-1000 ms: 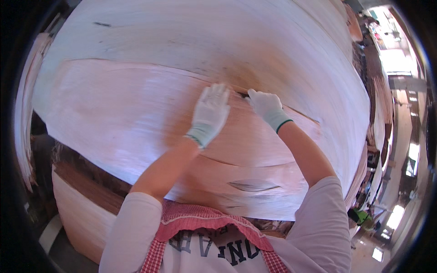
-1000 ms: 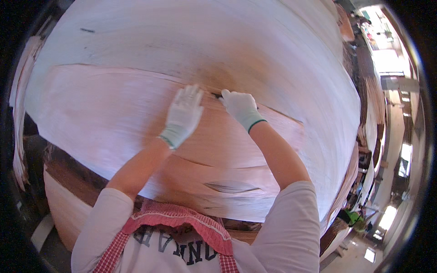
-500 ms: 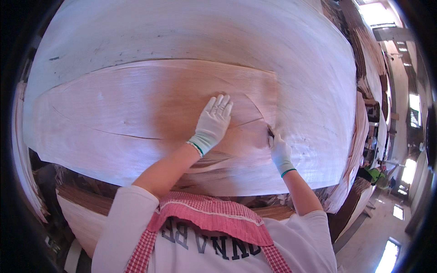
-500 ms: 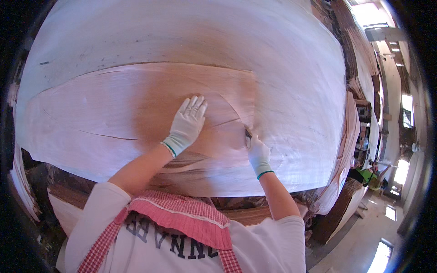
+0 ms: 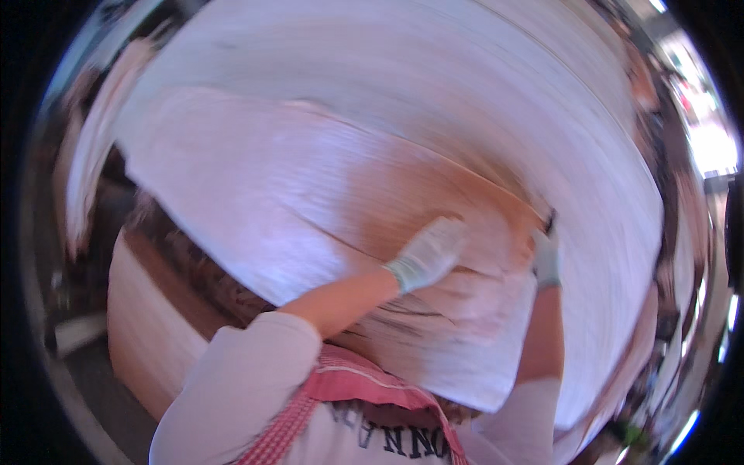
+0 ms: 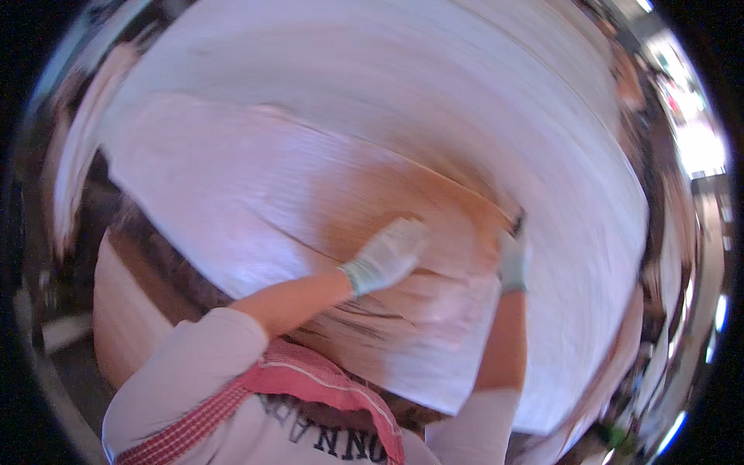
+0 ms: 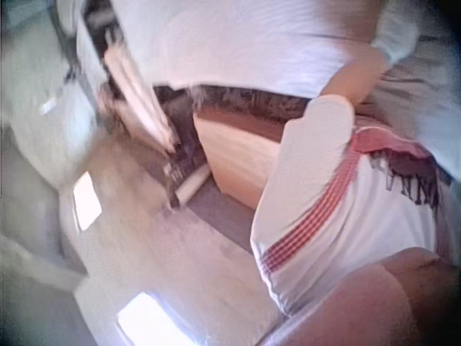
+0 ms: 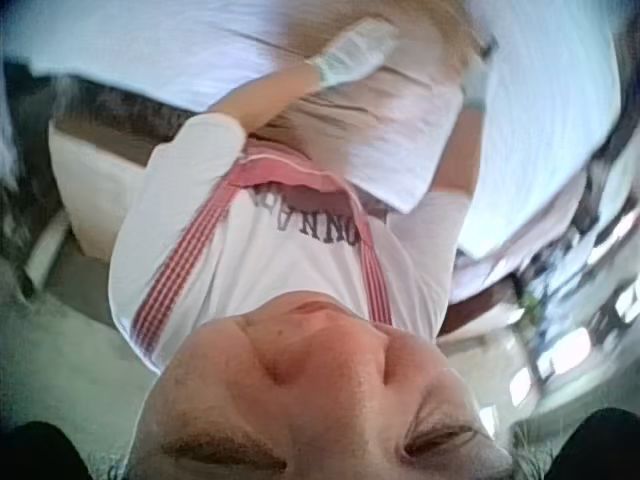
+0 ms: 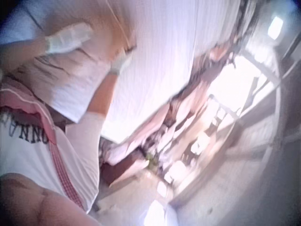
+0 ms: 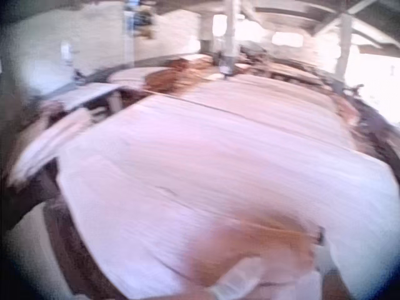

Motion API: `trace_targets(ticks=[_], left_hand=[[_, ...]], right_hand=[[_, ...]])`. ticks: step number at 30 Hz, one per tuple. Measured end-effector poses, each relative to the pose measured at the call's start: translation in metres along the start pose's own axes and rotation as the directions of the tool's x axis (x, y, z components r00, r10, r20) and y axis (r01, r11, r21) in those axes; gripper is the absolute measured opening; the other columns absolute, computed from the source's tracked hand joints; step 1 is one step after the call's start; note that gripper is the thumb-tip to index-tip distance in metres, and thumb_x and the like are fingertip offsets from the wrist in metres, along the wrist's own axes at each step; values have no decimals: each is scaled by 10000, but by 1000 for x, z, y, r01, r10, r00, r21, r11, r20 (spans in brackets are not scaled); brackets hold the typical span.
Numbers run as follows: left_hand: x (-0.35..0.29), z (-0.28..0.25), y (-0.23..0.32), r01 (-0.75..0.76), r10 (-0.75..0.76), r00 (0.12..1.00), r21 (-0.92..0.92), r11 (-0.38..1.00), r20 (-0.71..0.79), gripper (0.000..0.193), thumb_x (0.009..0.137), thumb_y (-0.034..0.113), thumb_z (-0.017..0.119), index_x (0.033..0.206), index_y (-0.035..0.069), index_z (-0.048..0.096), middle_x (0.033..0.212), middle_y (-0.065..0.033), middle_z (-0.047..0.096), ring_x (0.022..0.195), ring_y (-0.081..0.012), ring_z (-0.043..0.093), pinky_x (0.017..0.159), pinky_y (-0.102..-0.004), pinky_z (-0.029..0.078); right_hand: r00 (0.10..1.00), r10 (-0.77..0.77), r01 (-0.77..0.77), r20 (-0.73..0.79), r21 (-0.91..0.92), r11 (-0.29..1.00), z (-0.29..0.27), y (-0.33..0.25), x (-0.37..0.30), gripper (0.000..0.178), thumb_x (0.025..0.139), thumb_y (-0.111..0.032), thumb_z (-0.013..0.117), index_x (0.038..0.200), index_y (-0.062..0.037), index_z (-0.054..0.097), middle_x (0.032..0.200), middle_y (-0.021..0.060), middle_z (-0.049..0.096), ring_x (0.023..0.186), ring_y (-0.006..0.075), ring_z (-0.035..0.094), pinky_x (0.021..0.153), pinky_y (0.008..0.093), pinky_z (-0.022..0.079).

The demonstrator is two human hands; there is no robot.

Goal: The person prepares wood veneer sheets by cutting thin strips, applying adhesive tape, and stacking the sheets onto a larger wood surface.

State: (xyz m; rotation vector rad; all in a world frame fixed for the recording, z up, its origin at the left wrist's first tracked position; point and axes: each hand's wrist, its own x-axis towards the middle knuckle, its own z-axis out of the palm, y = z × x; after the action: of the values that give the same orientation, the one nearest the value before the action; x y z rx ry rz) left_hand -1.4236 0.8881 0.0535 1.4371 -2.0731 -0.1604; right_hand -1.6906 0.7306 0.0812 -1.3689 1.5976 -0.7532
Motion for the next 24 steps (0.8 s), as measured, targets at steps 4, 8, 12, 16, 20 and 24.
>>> trace_targets(ticks=[4,8,12,16,20,24], left_hand=[[-29,4,-11,33,-53,993,191,981,101,425,893,195,451,1261,0,537,1390,-176,466,1311,-308,416,1135,-445,251],[-42,-18,-47,17,-31,988,-87,996,-153,412,902,216,488,1252,5,539,1350,-196,488,1278,-321,443,1119,-432,285],[-120,-140,-160,390,-366,813,-43,920,-453,233,883,150,503,1072,49,594,1077,-191,595,1042,-371,550,918,-463,447],[-219,-262,-310,718,-497,640,228,657,-586,210,809,72,516,978,58,640,961,-160,628,894,-348,576,802,-468,470],[-262,-310,-408,745,-504,664,432,508,-553,228,853,111,486,1026,71,630,1023,-135,644,1014,-293,595,947,-421,428],[-274,-320,-456,700,-577,709,500,510,-405,244,894,140,443,1048,91,625,1055,-124,646,1063,-275,597,1007,-404,402]], right_hand=[[900,-431,414,-70,-178,893,26,-33,-55,588,915,-48,551,1447,34,316,1334,155,500,1147,214,505,994,324,405],[874,-383,295,-301,-297,908,37,-91,-160,555,956,-210,572,1389,80,381,1342,209,510,1192,254,519,1016,341,396],[805,-331,136,-493,-390,911,36,-124,-232,484,997,-197,480,1401,48,377,1376,188,483,1175,274,529,986,342,438],[674,-412,164,-614,-420,893,81,-213,-325,317,949,-236,584,1074,53,548,879,174,579,756,235,544,675,317,467],[478,-398,245,-783,-317,916,98,-248,-368,232,927,-200,604,813,-3,559,637,70,506,563,184,454,508,320,410],[239,-632,334,-737,-548,767,144,-290,-414,198,867,-171,640,782,-7,570,647,96,550,565,239,504,523,363,426]])
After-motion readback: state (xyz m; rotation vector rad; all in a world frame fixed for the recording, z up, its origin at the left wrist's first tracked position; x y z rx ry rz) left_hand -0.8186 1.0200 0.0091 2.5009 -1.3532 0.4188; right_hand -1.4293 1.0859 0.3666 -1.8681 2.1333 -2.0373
